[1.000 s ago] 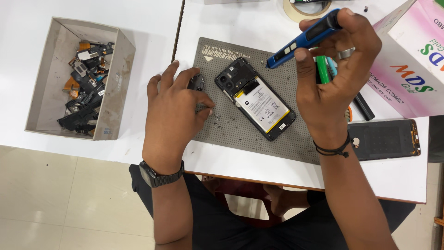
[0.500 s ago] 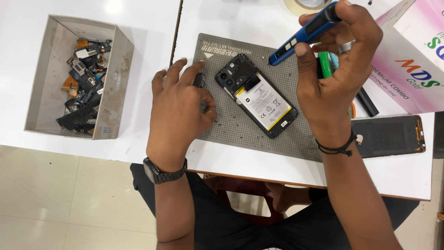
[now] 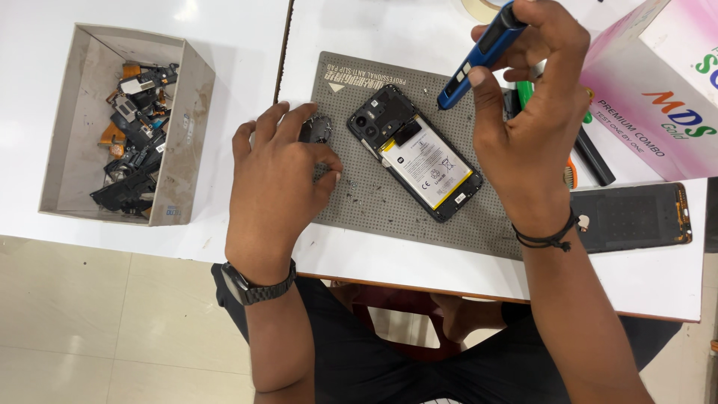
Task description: The person uses a blue electric screwdriver to remove screws from the back of a smartphone placed on a repair mat, working around the camera module and battery area. They reposition the phone and the screwdriver repeatedly while loosening screws, with a box of discarded phone parts beside the work area.
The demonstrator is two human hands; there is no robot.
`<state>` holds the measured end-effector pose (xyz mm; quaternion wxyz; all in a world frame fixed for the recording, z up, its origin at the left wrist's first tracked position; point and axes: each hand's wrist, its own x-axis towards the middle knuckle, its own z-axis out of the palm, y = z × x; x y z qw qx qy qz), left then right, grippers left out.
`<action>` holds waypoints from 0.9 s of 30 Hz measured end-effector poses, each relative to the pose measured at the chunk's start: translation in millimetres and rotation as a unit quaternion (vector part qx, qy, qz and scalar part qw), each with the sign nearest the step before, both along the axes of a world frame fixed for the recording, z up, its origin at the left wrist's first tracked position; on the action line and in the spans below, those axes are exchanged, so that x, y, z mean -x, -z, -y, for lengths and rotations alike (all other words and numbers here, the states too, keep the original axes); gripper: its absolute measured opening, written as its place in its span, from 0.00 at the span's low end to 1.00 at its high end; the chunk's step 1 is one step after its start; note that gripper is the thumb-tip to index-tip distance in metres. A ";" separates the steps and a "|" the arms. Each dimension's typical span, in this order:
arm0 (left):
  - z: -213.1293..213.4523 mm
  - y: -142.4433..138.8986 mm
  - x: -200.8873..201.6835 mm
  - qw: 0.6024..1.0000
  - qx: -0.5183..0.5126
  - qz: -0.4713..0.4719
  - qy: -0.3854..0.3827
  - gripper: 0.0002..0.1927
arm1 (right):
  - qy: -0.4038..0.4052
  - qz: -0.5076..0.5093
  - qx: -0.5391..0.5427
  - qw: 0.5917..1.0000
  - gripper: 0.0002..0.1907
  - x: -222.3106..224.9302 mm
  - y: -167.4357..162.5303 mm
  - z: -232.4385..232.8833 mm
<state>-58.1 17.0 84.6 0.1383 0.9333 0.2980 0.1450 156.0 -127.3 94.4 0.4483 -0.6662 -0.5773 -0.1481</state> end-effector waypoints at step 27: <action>23.1 -19.8 5.2 0.992 0.035 -0.091 -0.078 0.07 | 0.002 0.000 0.025 1.000 0.22 6.0 0.8 3.0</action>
